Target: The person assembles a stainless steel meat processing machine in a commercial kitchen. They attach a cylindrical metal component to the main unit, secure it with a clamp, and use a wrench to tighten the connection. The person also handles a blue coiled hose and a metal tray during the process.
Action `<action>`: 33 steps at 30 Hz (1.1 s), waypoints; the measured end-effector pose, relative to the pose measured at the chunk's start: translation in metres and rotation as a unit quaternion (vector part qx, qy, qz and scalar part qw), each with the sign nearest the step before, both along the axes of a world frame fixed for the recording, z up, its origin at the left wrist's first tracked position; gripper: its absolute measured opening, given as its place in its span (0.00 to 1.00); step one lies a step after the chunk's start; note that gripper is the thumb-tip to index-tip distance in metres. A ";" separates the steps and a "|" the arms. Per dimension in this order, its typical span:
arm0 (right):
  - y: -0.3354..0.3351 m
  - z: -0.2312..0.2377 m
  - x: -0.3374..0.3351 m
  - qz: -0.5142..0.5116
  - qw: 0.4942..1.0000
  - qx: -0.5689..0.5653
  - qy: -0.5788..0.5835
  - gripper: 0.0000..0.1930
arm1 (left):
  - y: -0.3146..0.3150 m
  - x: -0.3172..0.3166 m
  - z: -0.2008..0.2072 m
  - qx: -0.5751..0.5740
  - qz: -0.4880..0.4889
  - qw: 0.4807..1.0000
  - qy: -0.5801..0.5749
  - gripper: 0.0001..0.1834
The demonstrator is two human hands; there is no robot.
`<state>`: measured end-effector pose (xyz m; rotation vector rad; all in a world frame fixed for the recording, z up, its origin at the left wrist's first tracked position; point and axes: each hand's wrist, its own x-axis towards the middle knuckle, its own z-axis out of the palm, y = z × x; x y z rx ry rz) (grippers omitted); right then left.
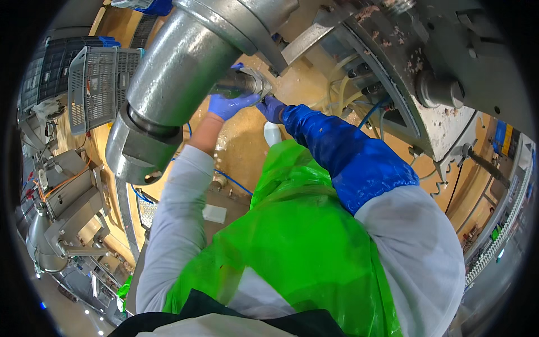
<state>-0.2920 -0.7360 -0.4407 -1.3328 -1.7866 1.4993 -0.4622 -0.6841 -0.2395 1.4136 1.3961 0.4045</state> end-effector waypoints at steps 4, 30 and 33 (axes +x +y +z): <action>0.002 0.037 0.001 -0.015 0.993 -0.103 -0.060 0.24 | -0.035 0.015 -0.018 0.193 0.121 0.974 0.006 0.34; -0.007 0.048 -0.003 -0.004 0.997 -0.051 -0.058 0.25 | 0.000 -0.021 -0.004 0.156 -0.094 0.983 0.009 0.39; -0.005 0.015 0.001 0.007 0.995 0.064 -0.077 0.19 | 0.020 -0.021 -0.017 0.147 -0.135 0.980 -0.024 0.38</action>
